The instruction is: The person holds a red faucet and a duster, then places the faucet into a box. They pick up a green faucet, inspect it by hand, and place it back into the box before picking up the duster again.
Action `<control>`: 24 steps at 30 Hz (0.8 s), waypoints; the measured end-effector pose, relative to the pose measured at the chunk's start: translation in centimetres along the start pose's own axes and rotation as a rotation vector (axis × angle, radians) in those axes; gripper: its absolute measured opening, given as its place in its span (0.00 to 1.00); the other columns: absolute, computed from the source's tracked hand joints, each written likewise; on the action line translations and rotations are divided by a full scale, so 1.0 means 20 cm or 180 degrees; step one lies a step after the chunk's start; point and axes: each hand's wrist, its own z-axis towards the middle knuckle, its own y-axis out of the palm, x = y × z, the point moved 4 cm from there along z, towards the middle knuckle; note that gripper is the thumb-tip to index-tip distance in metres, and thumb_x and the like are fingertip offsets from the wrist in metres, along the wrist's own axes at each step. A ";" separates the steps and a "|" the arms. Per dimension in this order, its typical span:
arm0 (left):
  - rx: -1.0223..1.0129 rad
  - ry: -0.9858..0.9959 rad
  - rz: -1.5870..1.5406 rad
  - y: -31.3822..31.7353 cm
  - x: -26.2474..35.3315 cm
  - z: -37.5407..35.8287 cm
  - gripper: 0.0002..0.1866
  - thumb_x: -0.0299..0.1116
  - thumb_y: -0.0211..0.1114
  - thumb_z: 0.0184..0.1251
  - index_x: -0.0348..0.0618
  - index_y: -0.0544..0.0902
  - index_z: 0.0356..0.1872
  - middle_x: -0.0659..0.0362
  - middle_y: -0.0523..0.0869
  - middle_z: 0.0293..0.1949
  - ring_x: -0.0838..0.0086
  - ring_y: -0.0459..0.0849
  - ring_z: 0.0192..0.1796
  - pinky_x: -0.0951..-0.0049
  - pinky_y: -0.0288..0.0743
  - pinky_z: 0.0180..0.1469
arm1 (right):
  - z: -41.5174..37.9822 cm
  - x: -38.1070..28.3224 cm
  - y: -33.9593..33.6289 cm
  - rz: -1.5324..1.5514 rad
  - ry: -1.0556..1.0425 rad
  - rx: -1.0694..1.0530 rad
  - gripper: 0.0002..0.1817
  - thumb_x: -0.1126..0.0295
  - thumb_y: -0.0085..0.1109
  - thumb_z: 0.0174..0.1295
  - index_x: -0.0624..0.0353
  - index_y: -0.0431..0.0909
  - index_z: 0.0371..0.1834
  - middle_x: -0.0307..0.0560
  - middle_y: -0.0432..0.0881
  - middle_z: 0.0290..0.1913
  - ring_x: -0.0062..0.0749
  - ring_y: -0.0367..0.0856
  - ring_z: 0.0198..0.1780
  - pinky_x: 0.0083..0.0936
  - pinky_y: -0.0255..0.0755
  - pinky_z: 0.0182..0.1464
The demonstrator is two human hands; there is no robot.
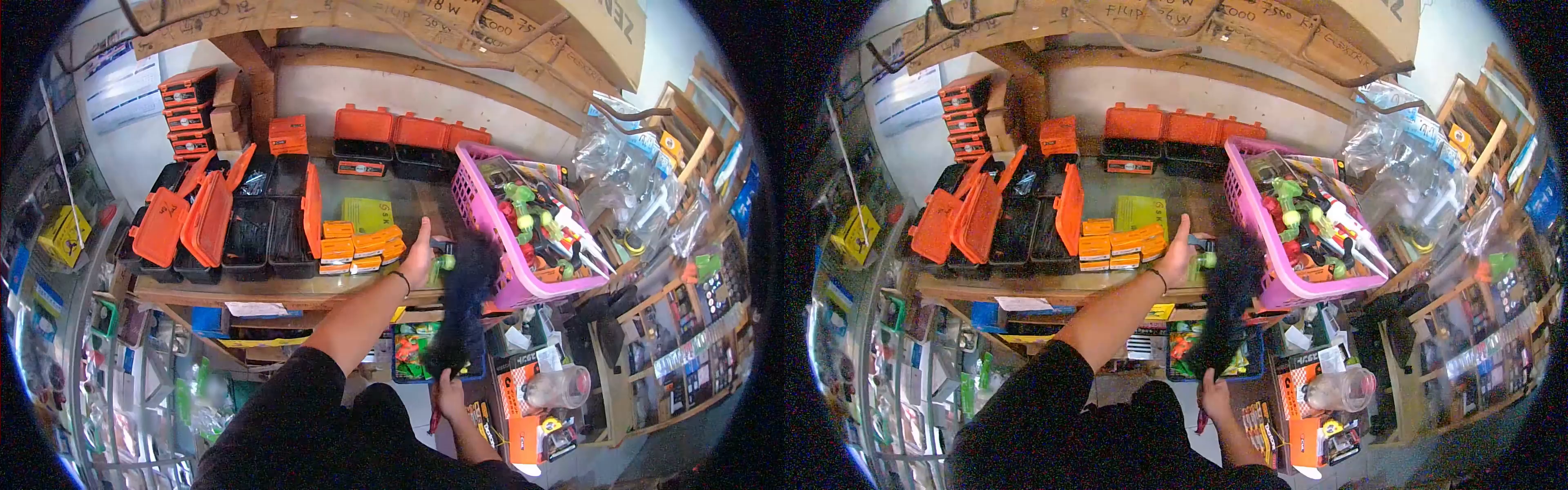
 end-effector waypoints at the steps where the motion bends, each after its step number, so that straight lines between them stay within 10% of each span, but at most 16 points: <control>1: 0.0477 0.0170 -0.0292 0.00 0.00 0.01 0.39 0.65 0.32 0.57 0.36 0.71 0.47 0.52 0.74 0.47 0.68 0.71 0.49 0.71 0.61 0.53 | -0.05 -0.15 0.02 -0.0614 -0.0480 0.0230 0.31 0.50 0.35 0.60 0.67 0.68 0.13 0.51 0.66 0.09 0.44 0.69 0.17 0.36 0.65 0.25; 5: -0.0303 -0.0213 0.0075 0.03 0.03 -0.05 0.41 0.67 0.32 0.55 0.35 0.69 0.49 0.51 0.74 0.47 0.64 0.72 0.46 0.66 0.64 0.50 | -0.02 -0.13 -0.05 0.0702 0.0441 -0.0374 0.32 0.43 0.37 0.58 0.62 0.67 0.10 0.42 0.68 0.10 0.27 0.68 0.14 0.27 0.59 0.17; 7: 0.0150 -0.0124 0.0198 0.09 0.08 -0.13 0.43 0.70 0.33 0.51 0.35 0.72 0.46 0.51 0.78 0.41 0.64 0.74 0.43 0.69 0.65 0.49 | -0.02 -0.11 -0.05 -0.0235 -0.0151 -0.0202 0.32 0.44 0.36 0.59 0.61 0.67 0.10 0.41 0.66 0.09 0.26 0.65 0.13 0.26 0.57 0.16; 9: -0.0908 -0.0950 -0.0710 0.00 -0.01 0.00 0.43 0.71 0.34 0.50 0.35 0.76 0.34 0.56 0.79 0.32 0.71 0.75 0.36 0.75 0.67 0.43 | -0.13 -0.32 -0.05 -0.0642 -0.0651 -0.0431 0.33 0.44 0.36 0.59 0.62 0.65 0.08 0.42 0.65 0.09 0.27 0.63 0.12 0.27 0.56 0.16; 10: -0.0797 -0.0521 -0.0555 0.00 0.01 0.00 0.43 0.72 0.34 0.49 0.35 0.77 0.33 0.55 0.79 0.31 0.70 0.74 0.37 0.74 0.66 0.44 | -0.05 -0.18 -0.06 -0.0206 -0.0413 -0.0293 0.31 0.47 0.37 0.59 0.62 0.66 0.08 0.42 0.66 0.09 0.27 0.65 0.12 0.28 0.58 0.17; 11: 0.0622 -0.0210 -0.0536 -0.01 0.01 -0.01 0.44 0.72 0.34 0.48 0.34 0.76 0.32 0.53 0.80 0.30 0.69 0.75 0.37 0.74 0.67 0.44 | -0.01 -0.13 -0.06 0.0228 -0.0171 -0.0166 0.29 0.50 0.38 0.60 0.62 0.66 0.09 0.42 0.67 0.09 0.28 0.66 0.12 0.29 0.59 0.18; 15: -0.0162 -0.0185 -0.0007 0.07 0.09 -0.10 0.42 0.70 0.33 0.52 0.34 0.76 0.33 0.52 0.80 0.31 0.68 0.76 0.38 0.73 0.68 0.43 | -0.07 -0.23 -0.09 0.0138 0.0176 -0.0100 0.29 0.50 0.39 0.60 0.63 0.67 0.10 0.43 0.66 0.08 0.28 0.65 0.12 0.29 0.58 0.17; 17: -0.0848 -0.0308 -0.0373 0.05 0.06 -0.08 0.42 0.69 0.33 0.53 0.34 0.76 0.34 0.52 0.80 0.30 0.69 0.76 0.37 0.72 0.69 0.40 | -0.06 -0.18 -0.08 -0.0764 -0.0711 -0.0347 0.31 0.44 0.38 0.58 0.57 0.63 0.07 0.39 0.64 0.08 0.24 0.62 0.10 0.24 0.55 0.13; 19: 0.0375 -0.0594 -0.0674 0.15 0.10 -0.17 0.41 0.69 0.34 0.52 0.35 0.75 0.36 0.53 0.79 0.36 0.70 0.75 0.38 0.72 0.69 0.38 | -0.02 -0.11 -0.08 -0.0052 -0.0248 -0.0341 0.29 0.45 0.38 0.58 0.55 0.61 0.07 0.38 0.64 0.08 0.22 0.60 0.08 0.22 0.54 0.11; 24: -0.0990 -0.0433 -0.0322 -0.04 0.02 0.00 0.43 0.69 0.32 0.52 0.35 0.73 0.44 0.50 0.77 0.41 0.64 0.73 0.47 0.71 0.64 0.52 | 0.02 -0.06 -0.06 -0.0226 -0.0307 -0.0720 0.30 0.47 0.35 0.60 0.56 0.62 0.06 0.36 0.62 0.07 0.21 0.59 0.08 0.22 0.52 0.11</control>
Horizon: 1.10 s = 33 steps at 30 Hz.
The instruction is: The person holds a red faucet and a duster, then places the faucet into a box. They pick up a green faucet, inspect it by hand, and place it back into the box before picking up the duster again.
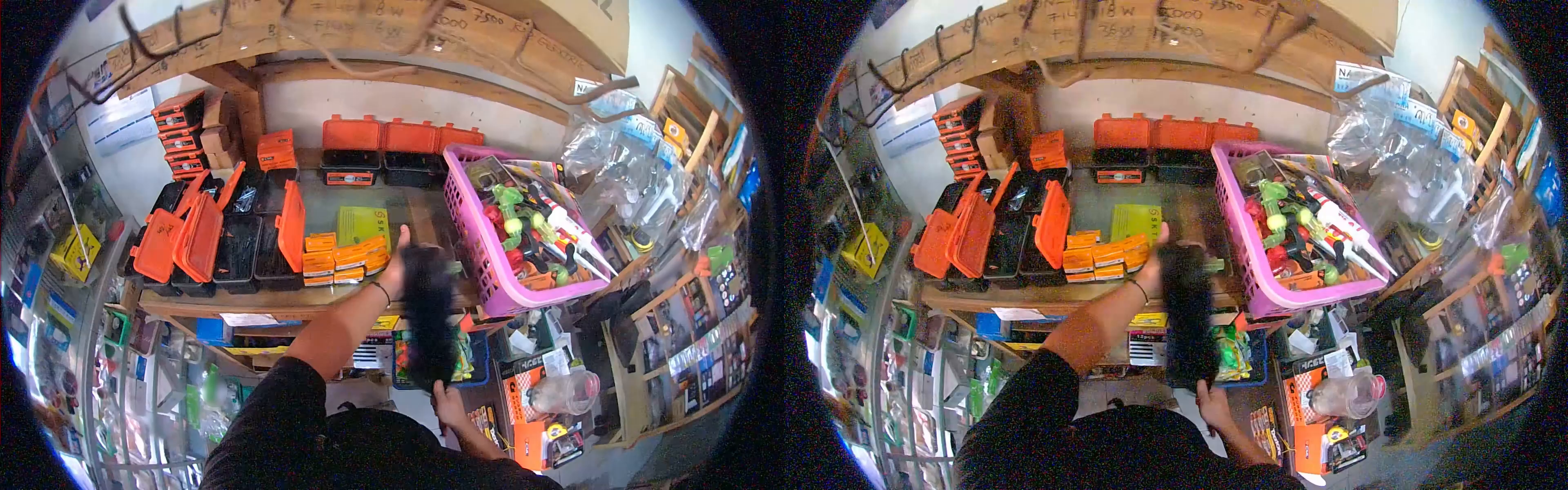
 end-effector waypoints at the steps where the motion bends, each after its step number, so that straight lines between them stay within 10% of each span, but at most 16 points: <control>1: -0.0763 -0.0149 -0.0459 0.01 0.00 0.01 0.43 0.69 0.31 0.53 0.34 0.72 0.45 0.50 0.77 0.42 0.64 0.72 0.49 0.71 0.62 0.54 | 0.01 0.00 0.00 -0.0065 -0.0047 -0.0108 0.30 0.47 0.35 0.60 0.56 0.62 0.06 0.36 0.62 0.07 0.22 0.59 0.08 0.22 0.53 0.12; 3: 0.1172 -0.0154 -0.0443 0.19 0.02 -0.07 0.42 0.68 0.33 0.53 0.34 0.72 0.45 0.49 0.77 0.42 0.63 0.74 0.44 0.66 0.65 0.52 | 0.08 0.13 -0.01 0.0121 0.0118 0.0237 0.31 0.48 0.36 0.60 0.60 0.64 0.06 0.42 0.64 0.08 0.30 0.63 0.11 0.28 0.57 0.17; 5: 0.0881 0.0046 0.0154 0.10 0.01 -0.05 0.39 0.66 0.35 0.55 0.37 0.72 0.46 0.48 0.77 0.43 0.62 0.74 0.46 0.65 0.64 0.53 | 0.07 0.11 -0.06 0.0306 0.0292 0.0565 0.32 0.48 0.38 0.59 0.63 0.66 0.06 0.48 0.66 0.08 0.38 0.67 0.13 0.35 0.61 0.21; 7: 0.1498 0.0382 0.0075 0.02 -0.01 -0.01 0.40 0.66 0.35 0.55 0.35 0.72 0.46 0.49 0.78 0.41 0.63 0.76 0.44 0.67 0.65 0.52 | 0.00 -0.05 -0.04 0.0380 0.0220 -0.0276 0.30 0.47 0.36 0.60 0.57 0.63 0.06 0.37 0.63 0.07 0.23 0.60 0.08 0.23 0.53 0.12; 9: -0.0186 -0.0127 -0.0158 -0.04 0.00 0.00 0.40 0.65 0.35 0.56 0.34 0.69 0.49 0.51 0.77 0.44 0.65 0.75 0.45 0.68 0.65 0.53 | 0.05 0.00 -0.06 -0.0017 -0.0240 -0.0340 0.30 0.46 0.37 0.59 0.56 0.63 0.07 0.38 0.62 0.07 0.23 0.60 0.08 0.22 0.53 0.12; 11: 0.1237 0.0771 0.0509 0.17 0.05 -0.06 0.39 0.66 0.38 0.55 0.37 0.70 0.49 0.52 0.75 0.46 0.67 0.73 0.47 0.69 0.65 0.51 | 0.09 -0.01 -0.11 0.0637 0.0265 0.0040 0.30 0.46 0.37 0.59 0.56 0.63 0.07 0.38 0.63 0.07 0.23 0.61 0.08 0.22 0.53 0.12; 13: 0.0363 0.0121 0.0244 0.11 0.01 -0.06 0.40 0.66 0.38 0.54 0.36 0.69 0.49 0.52 0.75 0.47 0.68 0.73 0.48 0.70 0.65 0.52 | 0.07 0.00 -0.12 0.0704 0.0752 -0.0055 0.31 0.47 0.40 0.58 0.64 0.66 0.08 0.43 0.66 0.09 0.31 0.64 0.12 0.28 0.59 0.17; 15: 0.1083 0.0204 -0.0076 0.14 0.01 -0.05 0.41 0.67 0.38 0.53 0.33 0.69 0.49 0.50 0.75 0.48 0.69 0.73 0.49 0.71 0.65 0.53 | 0.14 0.13 -0.05 0.0124 -0.0002 -0.0316 0.29 0.47 0.37 0.59 0.55 0.63 0.07 0.38 0.65 0.08 0.24 0.61 0.08 0.22 0.54 0.12; 17: -0.0584 -0.0128 -0.0623 0.03 0.02 -0.02 0.43 0.67 0.38 0.52 0.31 0.67 0.50 0.48 0.74 0.47 0.67 0.74 0.47 0.68 0.67 0.51 | 0.10 -0.01 -0.12 -0.0346 -0.0246 -0.0250 0.30 0.46 0.37 0.59 0.55 0.63 0.06 0.39 0.65 0.09 0.24 0.62 0.09 0.23 0.56 0.12; 19: 0.1040 0.0226 0.0272 0.14 0.03 -0.06 0.42 0.67 0.38 0.52 0.31 0.69 0.48 0.48 0.76 0.44 0.65 0.76 0.44 0.66 0.68 0.50 | 0.11 -0.02 -0.16 0.0686 0.0142 0.0072 0.30 0.45 0.38 0.58 0.58 0.65 0.08 0.41 0.67 0.09 0.25 0.65 0.11 0.24 0.58 0.14; 25: 0.0940 0.0037 0.0002 0.12 0.02 -0.06 0.41 0.67 0.34 0.54 0.34 0.70 0.46 0.50 0.76 0.43 0.66 0.75 0.44 0.66 0.69 0.48 | 0.11 0.06 -0.13 -0.0173 -0.0027 -0.0526 0.29 0.45 0.40 0.58 0.58 0.65 0.11 0.40 0.66 0.10 0.25 0.64 0.09 0.22 0.56 0.11; 29: 0.0560 0.0212 0.0461 0.16 0.05 -0.06 0.40 0.67 0.37 0.54 0.36 0.71 0.47 0.51 0.76 0.44 0.67 0.76 0.45 0.68 0.70 0.48 | 0.10 0.04 -0.13 0.1312 0.0688 -0.0388 0.28 0.46 0.41 0.58 0.59 0.65 0.11 0.38 0.65 0.10 0.23 0.62 0.10 0.22 0.56 0.13; 31: 0.1113 0.0107 -0.0021 0.18 0.04 -0.08 0.42 0.68 0.36 0.53 0.35 0.69 0.48 0.51 0.76 0.43 0.67 0.75 0.45 0.68 0.69 0.48 | 0.07 0.01 -0.12 -0.0043 -0.0260 -0.0216 0.28 0.46 0.38 0.59 0.57 0.63 0.10 0.37 0.63 0.08 0.22 0.60 0.08 0.21 0.55 0.12; 33: -0.0005 -0.0183 -0.0205 0.06 0.02 -0.02 0.42 0.68 0.37 0.52 0.35 0.69 0.48 0.52 0.77 0.42 0.67 0.75 0.45 0.68 0.68 0.49 | 0.14 0.13 -0.10 -0.0160 -0.0450 -0.0346 0.30 0.45 0.37 0.59 0.57 0.63 0.08 0.37 0.62 0.08 0.23 0.61 0.08 0.21 0.55 0.11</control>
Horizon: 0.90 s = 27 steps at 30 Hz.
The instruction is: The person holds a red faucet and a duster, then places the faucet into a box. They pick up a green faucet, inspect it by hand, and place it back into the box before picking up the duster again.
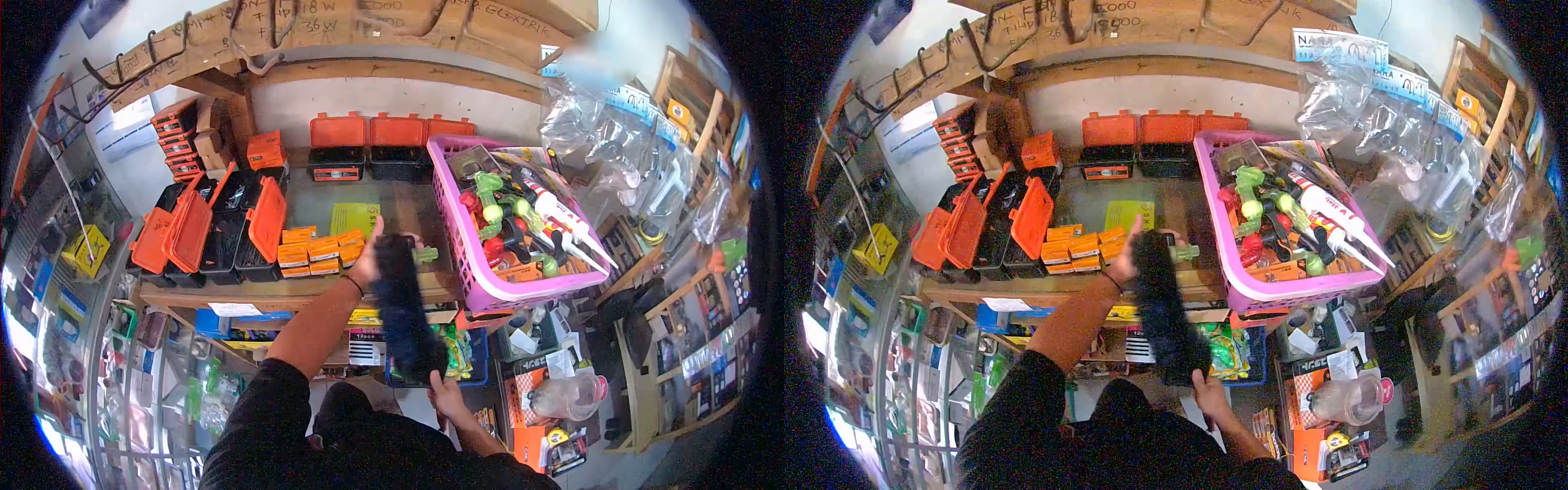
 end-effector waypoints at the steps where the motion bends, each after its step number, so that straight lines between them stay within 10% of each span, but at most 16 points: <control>1: 0.0589 0.0233 0.0266 0.02 -0.01 -0.02 0.41 0.68 0.37 0.52 0.35 0.70 0.48 0.52 0.77 0.42 0.67 0.75 0.45 0.69 0.68 0.50 | -0.01 -0.03 -0.02 0.0491 0.0382 0.0009 0.30 0.45 0.37 0.59 0.57 0.63 0.08 0.37 0.63 0.08 0.23 0.61 0.09 0.21 0.55 0.12; 8: 0.0287 0.0187 0.0154 -0.02 0.01 0.00 0.41 0.68 0.32 0.54 0.35 0.70 0.46 0.53 0.77 0.41 0.66 0.75 0.43 0.68 0.68 0.49 | -0.02 -0.04 -0.01 0.0055 0.0302 -0.0072 0.32 0.43 0.33 0.59 0.57 0.63 0.07 0.38 0.63 0.07 0.25 0.61 0.07 0.20 0.55 0.11; 10: 0.0853 0.0374 0.0557 0.04 0.00 -0.05 0.42 0.68 0.32 0.54 0.34 0.70 0.46 0.51 0.76 0.43 0.65 0.76 0.43 0.67 0.68 0.49 | -0.05 -0.10 -0.03 0.1483 0.0835 0.0001 0.31 0.44 0.37 0.59 0.57 0.64 0.07 0.38 0.63 0.08 0.24 0.62 0.07 0.20 0.55 0.11; 15: 0.0325 0.0216 0.0177 -0.05 0.02 0.00 0.40 0.67 0.31 0.54 0.38 0.72 0.45 0.53 0.75 0.44 0.67 0.74 0.44 0.67 0.70 0.45 | -0.05 -0.14 -0.01 0.0220 0.0317 -0.0220 0.32 0.43 0.33 0.59 0.56 0.62 0.06 0.38 0.62 0.06 0.23 0.60 0.07 0.21 0.53 0.10; 18: 0.0838 0.0527 0.0935 0.04 0.02 -0.05 0.42 0.69 0.33 0.52 0.37 0.71 0.46 0.52 0.75 0.46 0.66 0.75 0.44 0.66 0.70 0.45 | -0.03 -0.12 -0.02 0.1495 0.0763 -0.0276 0.31 0.44 0.36 0.59 0.56 0.63 0.07 0.37 0.62 0.07 0.23 0.60 0.07 0.20 0.53 0.10; 24: 0.0507 0.0325 0.0170 0.05 0.01 -0.04 0.40 0.67 0.31 0.55 0.37 0.71 0.44 0.53 0.77 0.41 0.68 0.74 0.40 0.66 0.69 0.44 | 0.03 -0.03 0.00 0.0282 0.0179 0.0021 0.33 0.42 0.33 0.58 0.58 0.62 0.06 0.40 0.63 0.06 0.25 0.60 0.06 0.21 0.55 0.11; 27: 0.1022 0.0662 0.0836 0.05 0.02 -0.06 0.43 0.69 0.33 0.52 0.35 0.70 0.47 0.50 0.77 0.39 0.63 0.76 0.40 0.62 0.70 0.46 | 0.00 -0.11 0.03 0.1373 0.0756 -0.0198 0.33 0.41 0.36 0.57 0.58 0.64 0.07 0.39 0.63 0.07 0.25 0.61 0.07 0.21 0.56 0.11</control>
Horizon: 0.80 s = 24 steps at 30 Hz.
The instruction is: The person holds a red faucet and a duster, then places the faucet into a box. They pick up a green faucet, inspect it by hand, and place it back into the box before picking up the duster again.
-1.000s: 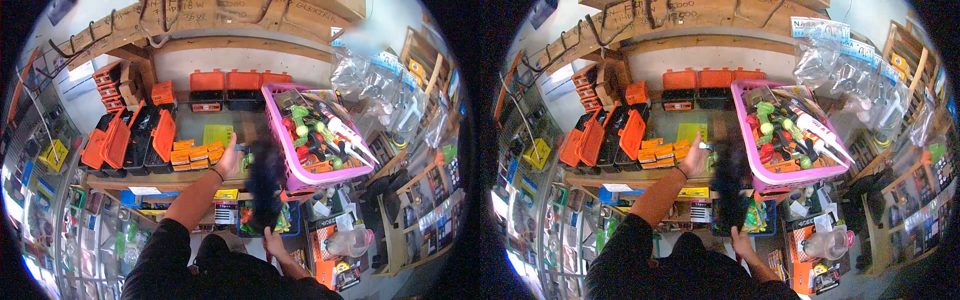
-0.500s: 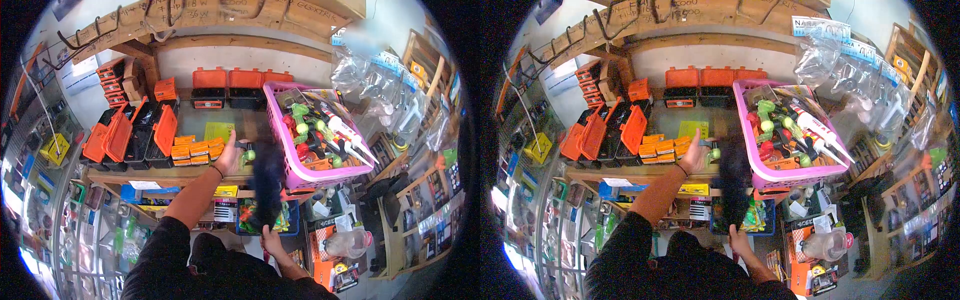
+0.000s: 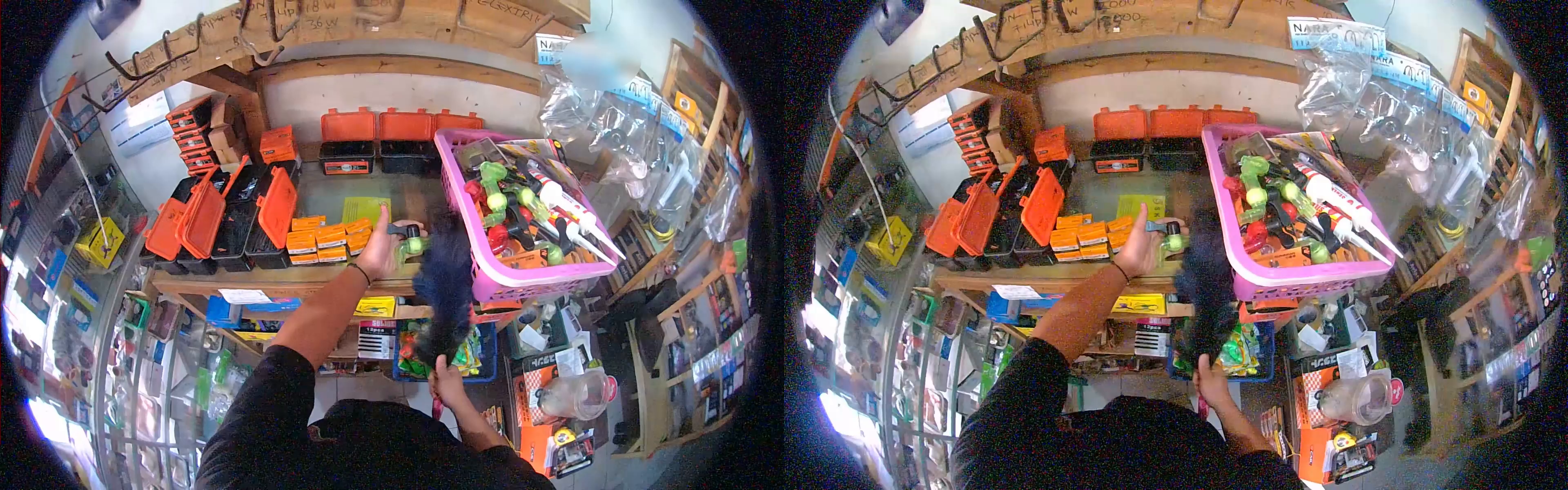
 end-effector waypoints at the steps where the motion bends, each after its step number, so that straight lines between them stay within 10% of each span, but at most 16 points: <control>1: 0.0017 -0.0012 0.0013 -0.04 -0.01 0.01 0.43 0.69 0.33 0.52 0.35 0.70 0.47 0.50 0.77 0.39 0.63 0.76 0.40 0.62 0.70 0.46 | 0.01 0.05 0.00 0.0017 0.0011 -0.0014 0.33 0.41 0.36 0.57 0.58 0.64 0.07 0.39 0.63 0.07 0.25 0.61 0.07 0.21 0.56 0.11; 3: -0.0384 -0.0323 -0.0404 -0.09 -0.03 0.07 0.40 0.68 0.33 0.54 0.37 0.72 0.42 0.52 0.77 0.39 0.67 0.74 0.39 0.68 0.70 0.43 | 0.09 0.13 -0.01 -0.1242 -0.0676 0.0098 0.34 0.39 0.35 0.56 0.58 0.63 0.07 0.39 0.61 0.05 0.25 0.62 0.07 0.20 0.56 0.11; 7: 0.0089 0.0035 -0.0045 0.00 0.00 0.00 0.40 0.68 0.37 0.53 0.35 0.72 0.44 0.51 0.78 0.38 0.63 0.77 0.39 0.66 0.71 0.45 | -0.01 -0.04 -0.01 0.0222 0.0054 -0.0054 0.32 0.41 0.36 0.56 0.58 0.65 0.09 0.38 0.63 0.07 0.23 0.63 0.09 0.19 0.57 0.12; 12: -0.0236 -0.0324 -0.0693 0.00 -0.01 -0.02 0.38 0.67 0.39 0.52 0.38 0.72 0.45 0.54 0.77 0.41 0.64 0.76 0.43 0.60 0.68 0.48 | 0.01 0.01 -0.10 -0.0808 -0.0723 0.0195 0.29 0.43 0.38 0.57 0.57 0.64 0.11 0.37 0.63 0.08 0.23 0.60 0.07 0.21 0.55 0.10; 24: 0.0158 -0.0246 -0.0539 0.05 0.01 -0.03 0.37 0.66 0.39 0.54 0.40 0.68 0.48 0.56 0.76 0.42 0.67 0.75 0.42 0.66 0.68 0.47 | -0.03 -0.01 -0.02 -0.0563 -0.0133 -0.0058 0.28 0.45 0.39 0.58 0.57 0.64 0.13 0.37 0.64 0.09 0.22 0.61 0.09 0.18 0.55 0.12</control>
